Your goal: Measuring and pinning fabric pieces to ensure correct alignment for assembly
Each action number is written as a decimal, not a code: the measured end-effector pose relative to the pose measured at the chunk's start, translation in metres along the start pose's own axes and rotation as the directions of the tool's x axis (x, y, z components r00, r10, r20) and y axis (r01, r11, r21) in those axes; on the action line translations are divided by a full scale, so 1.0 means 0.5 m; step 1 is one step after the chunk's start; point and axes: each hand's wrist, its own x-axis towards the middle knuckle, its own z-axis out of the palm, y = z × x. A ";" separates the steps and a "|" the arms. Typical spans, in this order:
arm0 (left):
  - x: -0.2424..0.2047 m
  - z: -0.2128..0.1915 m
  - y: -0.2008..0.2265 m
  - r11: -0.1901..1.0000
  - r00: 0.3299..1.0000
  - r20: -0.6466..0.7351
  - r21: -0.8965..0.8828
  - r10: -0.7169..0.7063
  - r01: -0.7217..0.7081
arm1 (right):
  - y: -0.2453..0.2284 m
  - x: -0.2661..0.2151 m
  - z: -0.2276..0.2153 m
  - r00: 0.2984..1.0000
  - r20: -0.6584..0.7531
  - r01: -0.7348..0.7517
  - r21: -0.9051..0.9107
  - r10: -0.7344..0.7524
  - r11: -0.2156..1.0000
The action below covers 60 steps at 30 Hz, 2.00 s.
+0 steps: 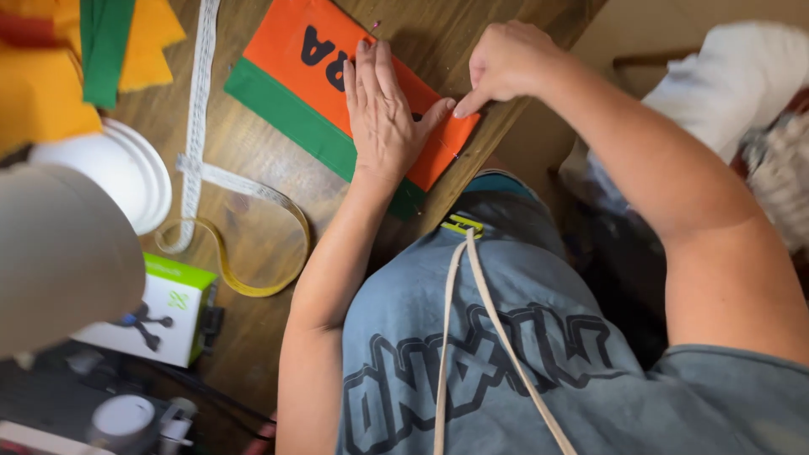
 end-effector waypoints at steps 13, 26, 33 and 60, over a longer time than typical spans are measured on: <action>0.003 -0.035 0.018 0.973 0.967 0.116 -0.019 -0.227 0.231 | -0.058 0.261 -0.023 0.065 -0.472 0.962 -0.205 -0.879 0.181; -0.005 -0.031 0.036 0.973 0.969 0.084 0.026 -0.230 0.229 | -0.022 0.265 -0.020 0.013 -0.286 0.960 -0.263 -0.958 0.091; -0.005 -0.035 0.037 0.977 0.975 0.079 0.076 -0.207 0.201 | -0.009 0.236 -0.014 0.001 -0.133 0.985 -0.173 -0.991 0.025; 0.019 -0.037 0.005 0.985 0.991 0.054 0.130 -0.122 0.114 | 0.027 0.179 -0.022 0.184 -0.481 0.977 -0.005 -0.857 0.212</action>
